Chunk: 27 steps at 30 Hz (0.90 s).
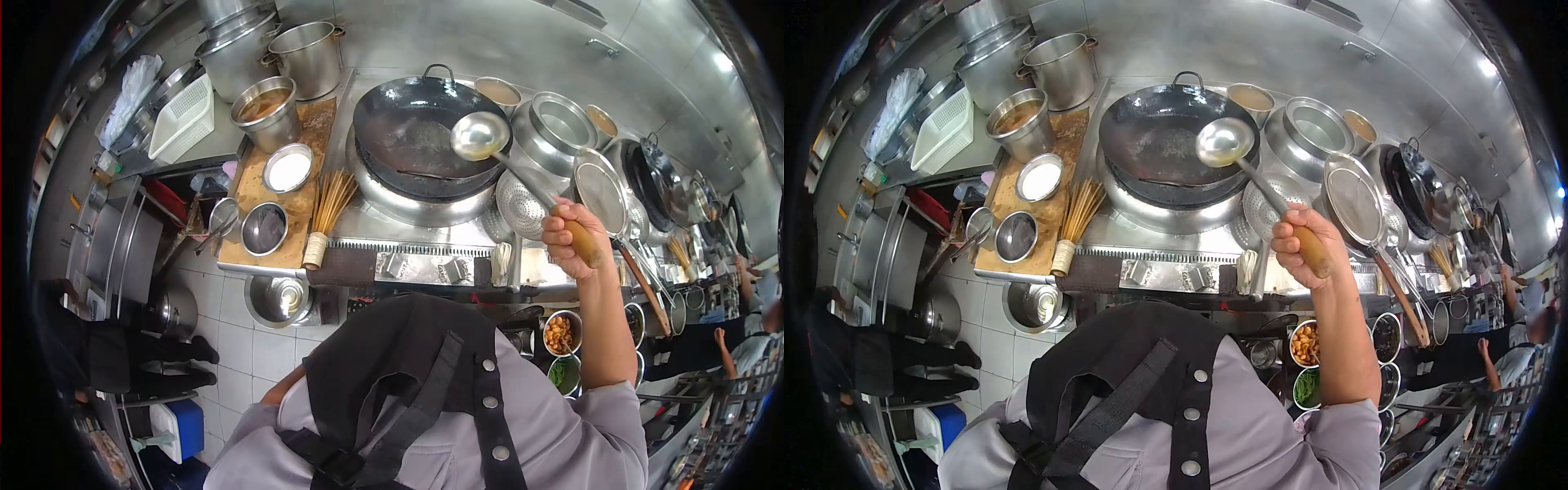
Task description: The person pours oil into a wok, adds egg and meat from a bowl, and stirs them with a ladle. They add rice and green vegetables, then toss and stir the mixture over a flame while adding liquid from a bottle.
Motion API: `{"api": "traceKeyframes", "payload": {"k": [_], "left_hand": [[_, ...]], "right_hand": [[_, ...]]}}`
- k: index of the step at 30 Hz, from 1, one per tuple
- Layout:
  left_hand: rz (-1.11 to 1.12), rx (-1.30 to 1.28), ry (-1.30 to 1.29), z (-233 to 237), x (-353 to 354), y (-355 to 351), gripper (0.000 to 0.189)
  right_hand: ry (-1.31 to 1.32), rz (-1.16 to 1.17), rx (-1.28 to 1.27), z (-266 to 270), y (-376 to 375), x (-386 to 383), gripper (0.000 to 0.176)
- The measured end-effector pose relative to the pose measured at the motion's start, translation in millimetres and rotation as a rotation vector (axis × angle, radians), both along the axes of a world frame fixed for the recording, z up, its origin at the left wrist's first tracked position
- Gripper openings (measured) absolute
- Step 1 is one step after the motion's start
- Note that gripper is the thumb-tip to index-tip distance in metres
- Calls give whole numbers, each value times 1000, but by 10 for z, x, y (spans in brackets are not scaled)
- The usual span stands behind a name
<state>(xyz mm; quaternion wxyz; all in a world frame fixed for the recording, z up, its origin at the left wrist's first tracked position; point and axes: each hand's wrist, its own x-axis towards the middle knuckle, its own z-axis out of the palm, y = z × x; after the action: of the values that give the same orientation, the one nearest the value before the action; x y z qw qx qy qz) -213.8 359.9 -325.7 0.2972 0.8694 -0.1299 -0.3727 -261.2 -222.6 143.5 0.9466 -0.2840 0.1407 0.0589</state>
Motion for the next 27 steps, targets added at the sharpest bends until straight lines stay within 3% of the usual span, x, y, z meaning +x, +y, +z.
{"api": "traceKeyframes", "payload": {"k": [1, 3, 5, 7, 9, 11, 13, 15, 17, 18, 19, 20, 21, 22, 23, 24, 25, 27], "left_hand": [[3, 18, -2, -97, 11, 119, 50], [5, 54, -6, -229, 24, 353, 50], [18, 83, -14, -321, 66, 568, 50], [33, 99, -32, -372, 137, 760, 50], [53, 113, -59, -406, 215, 955, 50], [86, 116, -85, -445, 299, 1140, 51], [139, 119, -102, -466, 377, 1292, 51], [181, 119, -119, -632, 435, 1443, 51], [25, 32, -314, -705, 500, 1521, 53], [35, 34, -319, -707, 477, 1590, 53], [188, 85, -216, -634, 395, 1638, 48], [337, 134, -111, -522, 330, 1694, 43], [343, 136, -115, -462, 274, 1772, 43], [304, 133, -106, -427, 176, 1842, 38], [263, 131, -99, -419, 67, 1899, 34], [-28, 299, -117, -585, 53, 1943, 33], [-323, 428, -166, -320, 76, 1853, 32], [-214, 384, -143, -450, -96, 1964, 32]], "right_hand": [[0, 0, -11, 62, 86, 58, 8], [79, -212, -337, 160, 298, 231, 12], [48, -207, -385, 220, 447, 479, 12], [-38, -194, -200, 230, 545, 812, 11], [-86, -146, -176, 339, 831, 1155, 10], [-207, -3, 55, 409, 1098, 1561, 14], [-251, 87, 130, 465, 1447, 1980, 15], [-278, 161, 388, 459, 1764, 2449, 13], [-270, 210, 397, 478, 2107, 2903, 11], [-243, 256, 317, 489, 2280, 3108, 12], [-217, 300, 237, 492, 2451, 3299, 13], [-204, 311, 6, 465, 2613, 3505, 16], [-190, 316, -226, 436, 2772, 3645, 24], [-193, 318, -223, 413, 2989, 3664, 24], [-214, 225, -604, 381, 3216, 3641, 39], [-230, 119, -983, 357, 3324, 3597, 54], [-232, 115, -981, 313, 3300, 3534, 54], [-304, 34, -1030, 166, 3145, 3343, 74]]}}
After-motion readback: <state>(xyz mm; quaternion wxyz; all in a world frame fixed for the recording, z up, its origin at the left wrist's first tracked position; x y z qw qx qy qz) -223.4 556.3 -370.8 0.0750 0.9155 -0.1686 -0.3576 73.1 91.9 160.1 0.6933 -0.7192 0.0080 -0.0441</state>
